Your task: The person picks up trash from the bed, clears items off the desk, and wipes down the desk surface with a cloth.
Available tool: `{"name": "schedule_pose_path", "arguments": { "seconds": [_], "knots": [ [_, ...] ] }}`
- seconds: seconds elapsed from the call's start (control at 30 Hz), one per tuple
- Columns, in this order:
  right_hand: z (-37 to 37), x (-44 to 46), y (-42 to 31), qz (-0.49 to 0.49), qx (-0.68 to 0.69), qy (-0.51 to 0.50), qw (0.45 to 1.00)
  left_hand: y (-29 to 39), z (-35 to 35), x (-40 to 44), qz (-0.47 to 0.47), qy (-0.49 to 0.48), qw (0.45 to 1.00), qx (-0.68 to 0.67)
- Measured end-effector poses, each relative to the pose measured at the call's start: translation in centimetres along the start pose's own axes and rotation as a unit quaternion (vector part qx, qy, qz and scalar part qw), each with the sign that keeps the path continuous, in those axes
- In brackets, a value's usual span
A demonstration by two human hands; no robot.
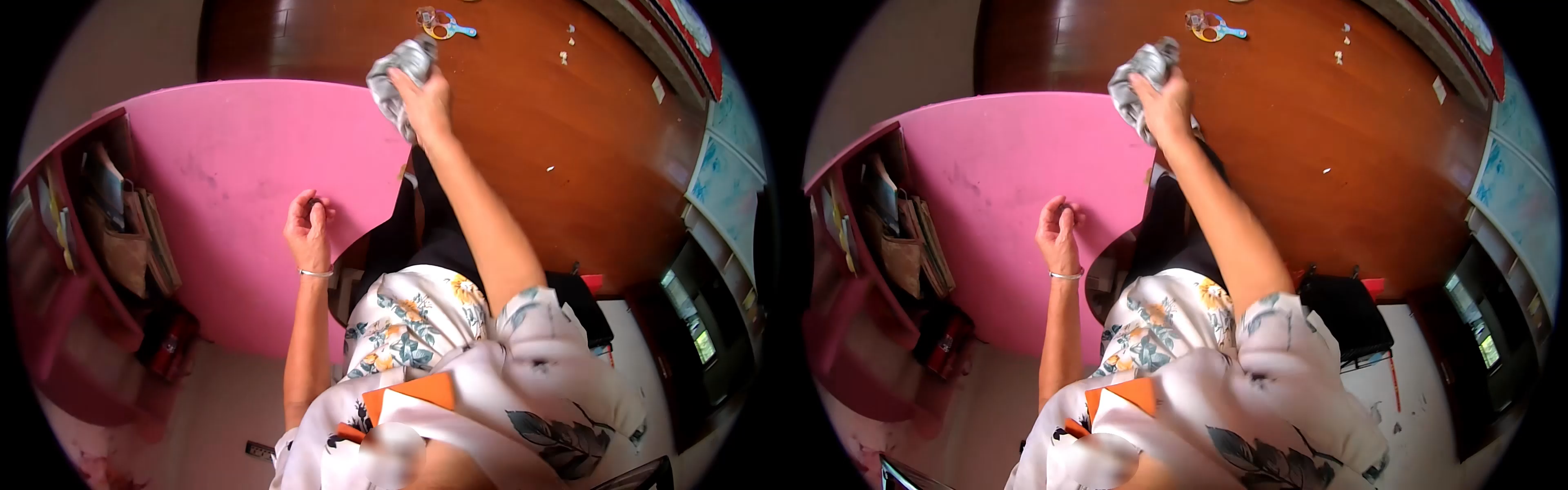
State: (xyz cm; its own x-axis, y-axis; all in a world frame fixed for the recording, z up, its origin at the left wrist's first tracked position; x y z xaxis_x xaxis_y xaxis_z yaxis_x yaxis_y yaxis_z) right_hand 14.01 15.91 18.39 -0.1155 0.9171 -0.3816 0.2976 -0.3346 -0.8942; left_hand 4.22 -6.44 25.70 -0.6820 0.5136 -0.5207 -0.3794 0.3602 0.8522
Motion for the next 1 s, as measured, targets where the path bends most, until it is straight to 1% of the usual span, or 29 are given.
{"name": "schedule_pose_path", "arguments": {
  "seconds": [0.03,0.07,0.1,0.13,0.17,0.2,0.23,0.3,0.33,0.37,0.43,0.47,0.5,0.53,0.57,0.63,0.67,0.7,0.77,0.8,0.87,0.9,0.97,1.0],
  "knots": [
    [0.5,0.8,-0.4,-0.019,-0.080,-0.016,0.997,0.2,0.2,0.0,-0.002,-0.007,1.000,0.000],
    [-0.2,-0.5,-0.4,-0.067,-0.018,-0.017,0.997,0.4,0.4,0.2,-0.003,-0.015,1.000,-0.002],
    [-0.8,-2.7,-0.1,-0.067,0.035,0.016,0.997,0.5,0.3,0.4,0.000,-0.022,1.000,0.005],
    [-1.4,-5.8,1.3,0.003,0.094,0.022,0.995,0.3,0.2,0.5,0.001,-0.031,1.000,0.002],
    [-2.0,-9.3,2.1,0.042,0.098,0.007,0.994,0.0,0.1,0.4,0.000,-0.039,0.999,-0.002],
    [-2.2,-12.5,3.7,-0.021,-0.005,-0.009,1.000,0.0,-0.1,0.3,-0.002,-0.041,0.999,-0.001],
    [-1.5,-14.5,3.3,-0.060,-0.054,0.048,0.996,-0.1,-0.3,0.4,-0.003,-0.046,0.999,0.004],
    [-1.2,-12.3,3.2,0.017,0.053,0.010,0.998,-0.3,-0.5,0.3,-0.001,-0.049,0.999,0.007],
    [-1.2,-9.8,2.3,0.043,0.015,0.042,0.998,-0.3,-0.8,0.2,-0.004,-0.051,0.999,0.003],
    [-1.0,-7.1,1.9,0.072,0.118,0.020,0.990,-0.3,-0.9,0.2,-0.005,-0.053,0.999,-0.002],
    [-1.4,-3.8,2.2,0.000,-0.068,0.009,0.998,-0.1,-1.5,-0.2,0.003,-0.052,0.999,-0.002],
    [-1.9,-4.5,3.2,-0.012,-0.067,0.008,0.998,0.0,-1.7,-0.4,0.004,-0.053,0.999,-0.002],
    [-2.5,-5.8,5.3,0.005,-0.073,-0.014,0.997,0.4,-2.0,-0.9,0.014,-0.052,0.998,-0.012],
    [-3.0,-6.9,5.7,0.019,-0.080,-0.039,0.996,0.7,-2.3,-1.7,0.004,-0.042,0.999,-0.030],
    [-3.5,-8.9,4.5,-0.014,-0.092,-0.041,0.995,0.9,-2.7,-2.5,-0.007,-0.029,0.998,-0.048],
    [-3.3,-8.9,4.0,0.015,-0.164,-0.038,0.986,0.9,-3.9,-4.4,0.013,-0.006,0.998,-0.054],
    [-2.4,-6.5,5.6,-0.009,-0.146,-0.028,0.989,0.9,-4.6,-5.4,0.015,0.017,0.999,-0.046],
    [-2.2,-4.8,3.0,0.057,-0.162,-0.036,0.984,0.7,-5.5,-6.5,0.013,0.042,0.998,-0.036],
    [-1.9,-2.3,0.1,0.012,-0.219,-0.036,0.975,-0.6,-7.3,-8.3,0.031,0.083,0.994,-0.059],
    [-2.2,-2.0,-0.1,0.001,-0.223,-0.052,0.973,-1.5,-7.9,-9.5,0.033,0.120,0.990,-0.066],
    [-3.1,-1.5,0.6,-0.076,-0.302,-0.109,0.944,-2.9,-9.5,-10.8,0.028,0.179,0.982,-0.063],
    [-4.1,-1.7,0.9,-0.087,-0.306,-0.128,0.939,-3.2,-9.7,-12.7,0.033,0.219,0.973,-0.055],
    [-5.2,-1.7,1.2,-0.265,-0.266,-0.214,0.902,-5.0,-9.4,-15.5,0.019,0.295,0.954,-0.056],
    [-5.2,-1.2,0.3,-0.249,-0.287,-0.239,0.894,-5.8,-8.7,-16.8,0.020,0.313,0.948,-0.061]
  ]
}}
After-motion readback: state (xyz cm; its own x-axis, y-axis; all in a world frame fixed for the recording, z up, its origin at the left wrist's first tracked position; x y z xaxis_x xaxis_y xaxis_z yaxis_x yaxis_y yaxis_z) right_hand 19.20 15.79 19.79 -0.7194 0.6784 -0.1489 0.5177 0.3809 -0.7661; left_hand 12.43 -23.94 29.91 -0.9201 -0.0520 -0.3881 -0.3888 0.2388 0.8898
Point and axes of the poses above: each hand's wrist, its own x-axis towards the middle knuckle, its own z-axis out of the palm, y = z × x, the point moved 1 cm from there along x, towards the middle knuckle, and after that the axes turned 5 degrees about -x, right-handed, at the moved point
